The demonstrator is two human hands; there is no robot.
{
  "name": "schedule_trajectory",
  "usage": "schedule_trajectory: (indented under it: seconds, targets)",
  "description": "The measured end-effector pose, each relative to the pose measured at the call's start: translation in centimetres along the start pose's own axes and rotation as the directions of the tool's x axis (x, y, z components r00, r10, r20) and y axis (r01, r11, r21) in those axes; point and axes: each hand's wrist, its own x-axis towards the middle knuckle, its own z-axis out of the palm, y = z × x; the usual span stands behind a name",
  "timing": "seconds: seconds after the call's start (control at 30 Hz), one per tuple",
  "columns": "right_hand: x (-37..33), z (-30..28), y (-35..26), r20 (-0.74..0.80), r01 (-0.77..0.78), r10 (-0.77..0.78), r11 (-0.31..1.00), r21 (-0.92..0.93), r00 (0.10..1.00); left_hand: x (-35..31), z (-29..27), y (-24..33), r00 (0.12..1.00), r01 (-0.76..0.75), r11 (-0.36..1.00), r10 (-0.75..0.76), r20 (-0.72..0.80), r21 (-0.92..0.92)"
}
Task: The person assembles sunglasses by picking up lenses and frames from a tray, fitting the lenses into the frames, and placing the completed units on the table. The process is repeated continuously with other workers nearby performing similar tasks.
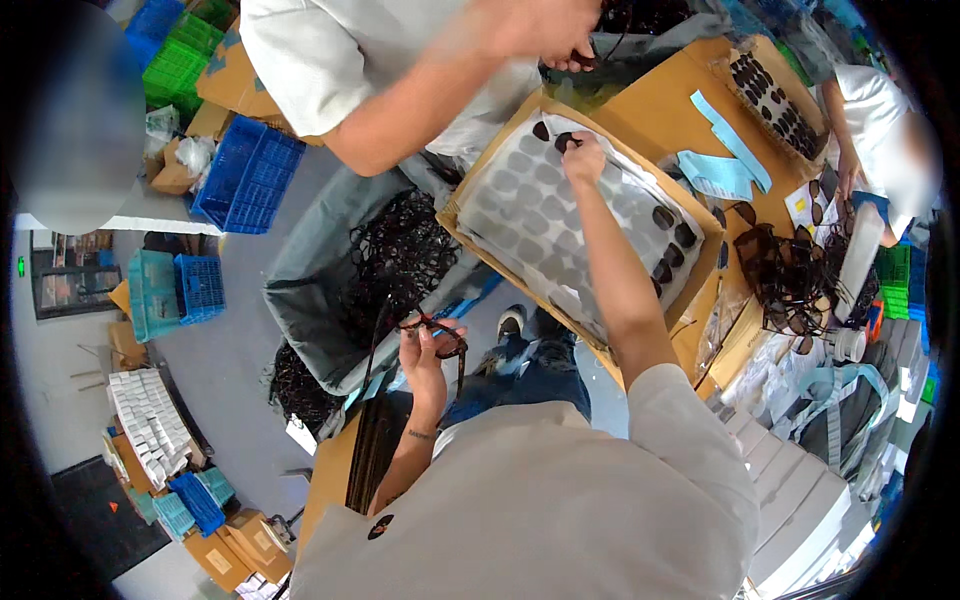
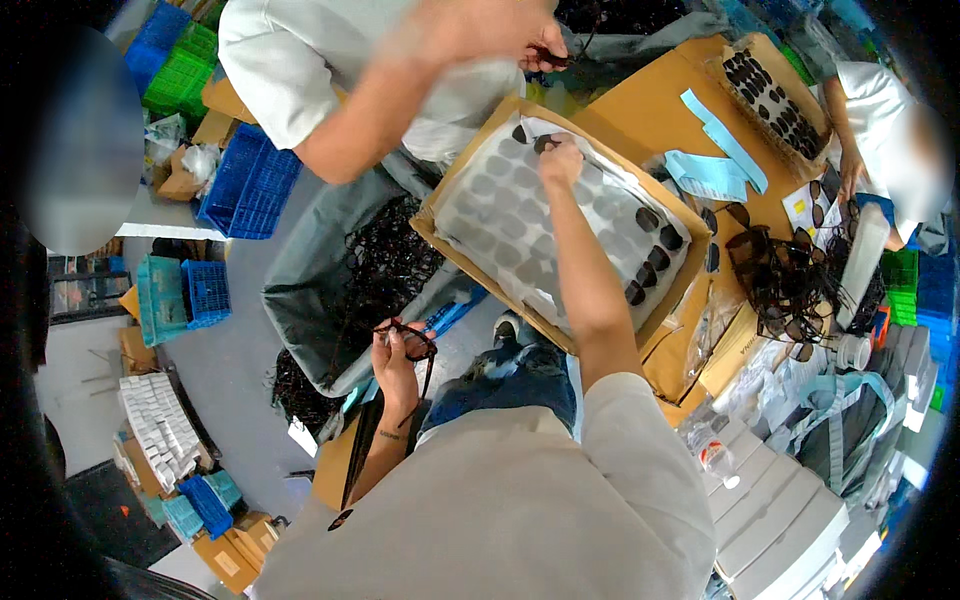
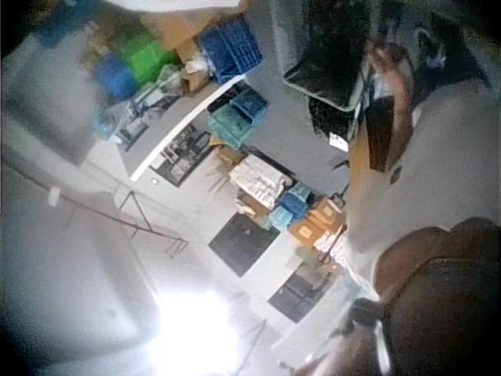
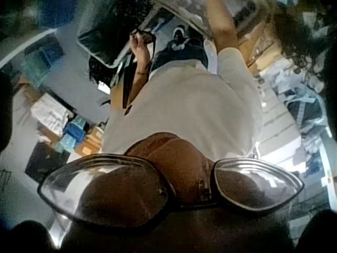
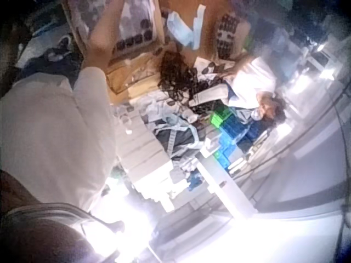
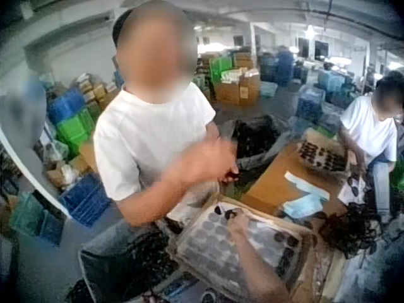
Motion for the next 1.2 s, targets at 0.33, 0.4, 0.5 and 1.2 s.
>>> schedule_trajectory:
  seconds: [0.33,0.4,0.5,1.2]
  targets:
    - [-6.7,-4.5,-3.7,-0.047,0.288,-0.293,0.953,-0.094,0.955,0.7,2.4,1.3,0.993,0.065,0.996,-0.07,0.092,0.054]
    - [-10.0,-7.9,-5.1,-0.021,0.246,-0.251,0.921,0.303,0.968,1.1,3.5,1.8,0.976,0.061,0.994,-0.078,0.206,0.087]
    - [-15.3,-16.0,-5.7,0.082,0.02,-0.085,0.805,0.592,0.993,2.2,5.6,2.1,0.923,-0.047,0.921,-0.109,0.369,0.388]
    - [-25.1,-38.5,13.3,-0.026,0.13,-0.167,0.847,-0.516,0.986,-12.4,26.5,-1.7,-0.05,-0.772,0.632,-0.165,0.985,0.067]
